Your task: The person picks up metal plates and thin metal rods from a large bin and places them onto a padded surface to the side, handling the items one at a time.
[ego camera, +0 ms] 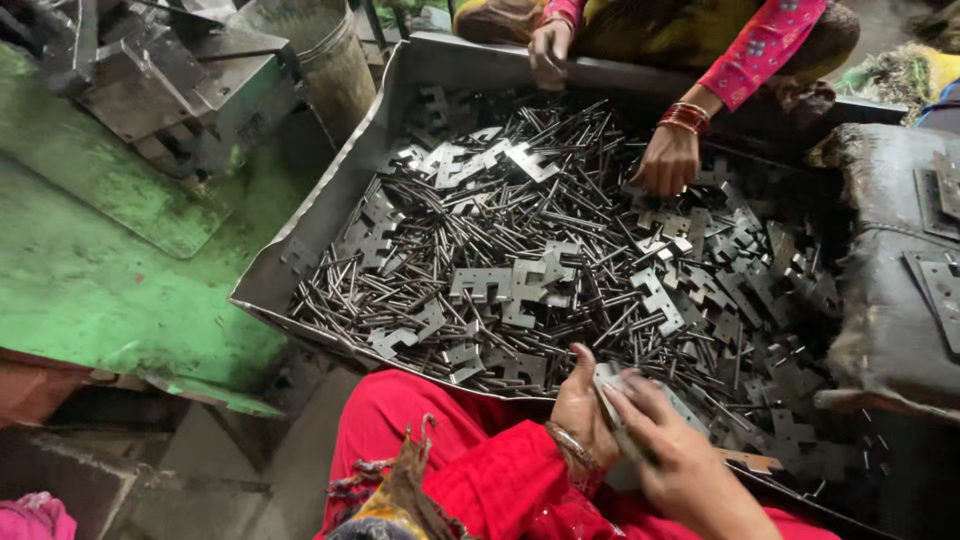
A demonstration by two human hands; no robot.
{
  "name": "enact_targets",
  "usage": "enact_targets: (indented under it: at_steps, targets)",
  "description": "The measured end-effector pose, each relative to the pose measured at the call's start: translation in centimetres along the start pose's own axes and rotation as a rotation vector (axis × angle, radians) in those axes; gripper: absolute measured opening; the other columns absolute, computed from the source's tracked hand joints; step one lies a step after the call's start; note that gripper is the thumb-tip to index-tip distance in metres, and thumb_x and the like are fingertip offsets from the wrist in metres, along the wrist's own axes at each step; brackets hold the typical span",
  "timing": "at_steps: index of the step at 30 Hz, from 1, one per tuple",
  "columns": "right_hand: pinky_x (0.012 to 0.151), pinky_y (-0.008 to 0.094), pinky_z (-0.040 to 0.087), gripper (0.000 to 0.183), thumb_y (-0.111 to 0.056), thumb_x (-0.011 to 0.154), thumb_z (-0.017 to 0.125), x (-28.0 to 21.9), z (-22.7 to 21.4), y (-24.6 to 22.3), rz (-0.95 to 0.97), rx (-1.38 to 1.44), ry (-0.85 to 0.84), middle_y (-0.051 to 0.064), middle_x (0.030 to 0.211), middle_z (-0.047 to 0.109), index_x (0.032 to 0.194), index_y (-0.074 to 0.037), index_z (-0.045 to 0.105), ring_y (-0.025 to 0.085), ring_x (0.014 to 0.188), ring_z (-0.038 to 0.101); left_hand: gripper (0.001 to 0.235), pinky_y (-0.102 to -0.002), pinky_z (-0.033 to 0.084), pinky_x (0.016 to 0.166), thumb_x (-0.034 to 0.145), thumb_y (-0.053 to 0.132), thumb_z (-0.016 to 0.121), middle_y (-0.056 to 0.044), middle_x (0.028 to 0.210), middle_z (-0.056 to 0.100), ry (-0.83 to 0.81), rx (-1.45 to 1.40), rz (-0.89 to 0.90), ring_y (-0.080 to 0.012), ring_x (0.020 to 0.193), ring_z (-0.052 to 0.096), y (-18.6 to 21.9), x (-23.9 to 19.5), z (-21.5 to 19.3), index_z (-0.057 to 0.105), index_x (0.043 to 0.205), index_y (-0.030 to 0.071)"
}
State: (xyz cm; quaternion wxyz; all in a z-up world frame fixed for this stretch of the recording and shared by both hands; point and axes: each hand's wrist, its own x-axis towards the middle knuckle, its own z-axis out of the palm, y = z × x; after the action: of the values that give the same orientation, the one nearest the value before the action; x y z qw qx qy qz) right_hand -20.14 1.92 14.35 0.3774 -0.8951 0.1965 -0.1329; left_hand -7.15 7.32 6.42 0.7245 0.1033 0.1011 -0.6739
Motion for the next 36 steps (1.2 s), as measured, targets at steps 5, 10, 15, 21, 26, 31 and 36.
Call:
enact_targets:
  at_steps: [5, 10, 15, 21, 26, 31, 36]
  targets:
    - [0.098, 0.035, 0.054, 0.056, 0.001, 0.091, 0.057, -0.9, 2.0, 2.8, -0.124, -0.058, 0.172, 0.022, 0.146, 0.055, 0.146, 0.0, 0.051, 0.036, 0.127, 0.059, 0.076, -0.044, 0.059, 0.09, 0.087, 0.06, 0.065, -0.015, 0.107, 0.072, 0.269, 0.301, -0.077, -0.0275, 0.1, 0.07, 1.7, -0.8, 0.7, 0.043, 0.137, 0.007]
    - [0.085, 0.034, 0.056, 0.059, 0.006, 0.093, 0.057, -0.5, 1.9, 8.4, 0.424, 0.915, 0.375, 0.016, 0.127, 0.07, 0.152, 0.0, 0.049, 0.029, 0.098, 0.068, 0.05, -0.043, 0.059, 0.085, 0.08, 0.024, 0.084, -0.011, 0.116, 0.072, -0.034, 2.131, 0.418, -0.031, 0.097, 0.073, 9.8, -1.6, 1.0, 0.068, 0.126, 0.012]
    - [0.082, 0.038, 0.06, 0.054, 0.01, 0.092, 0.052, -0.5, 0.1, 10.2, 0.538, 1.383, 0.581, 0.019, 0.121, 0.071, 0.146, 0.004, 0.052, 0.027, 0.094, 0.073, 0.075, -0.048, 0.044, 0.102, 0.058, 0.021, 0.091, -0.005, 0.136, 0.059, 0.141, 2.805, 0.309, -0.0334, 0.126, 0.051, 14.6, -1.3, 0.2, 0.064, 0.128, 0.023]
    - [0.077, 0.044, 0.063, 0.053, 0.005, 0.091, 0.049, -0.6, -1.5, 8.9, 0.57, 1.41, 0.671, 0.02, 0.117, 0.07, 0.144, 0.001, 0.049, 0.032, 0.09, 0.077, 0.075, -0.051, 0.038, 0.103, 0.061, 0.024, 0.089, -0.003, 0.135, 0.056, -0.1, 2.912, 0.107, -0.0304, 0.132, 0.045, 15.6, -2.0, 0.3, 0.059, 0.129, 0.023]
    - [0.085, 0.035, 0.058, 0.053, 0.007, 0.092, 0.058, -1.3, -2.2, 10.3, 0.42, 1.404, 0.651, 0.014, 0.129, 0.07, 0.145, 0.004, 0.053, 0.023, 0.101, 0.069, 0.071, -0.048, 0.039, 0.099, 0.064, 0.016, 0.081, 0.0, 0.133, 0.061, -0.21, 3.133, 0.147, -0.0255, 0.13, 0.048, 16.8, 0.0, -1.7, 0.057, 0.131, 0.023]
    - [0.101, 0.035, 0.051, 0.042, 0.007, 0.096, 0.057, -1.7, -11.3, 13.8, 0.12, 0.146, 1.009, 0.021, 0.137, 0.066, 0.137, 0.009, 0.059, 0.028, 0.122, 0.065, 0.044, -0.044, 0.046, 0.101, 0.064, 0.031, 0.095, 0.001, 0.085, 0.076, 0.232, 2.719, 0.365, -0.0208, 0.092, 0.072, 18.9, 2.0, -1.9, 0.073, 0.101, 0.019]
    - [0.108, 0.047, 0.051, 0.061, 0.01, 0.081, 0.048, -0.7, -20.8, 19.1, 0.132, -0.877, 0.876, 0.033, 0.129, 0.065, 0.142, 0.013, 0.056, 0.047, 0.121, 0.064, 0.039, -0.033, 0.055, 0.074, 0.064, 0.024, 0.092, -0.006, 0.087, 0.074, 0.075, 2.177, 0.992, -0.0197, 0.078, 0.071, 16.3, 3.9, -0.4, 0.079, 0.099, 0.012]
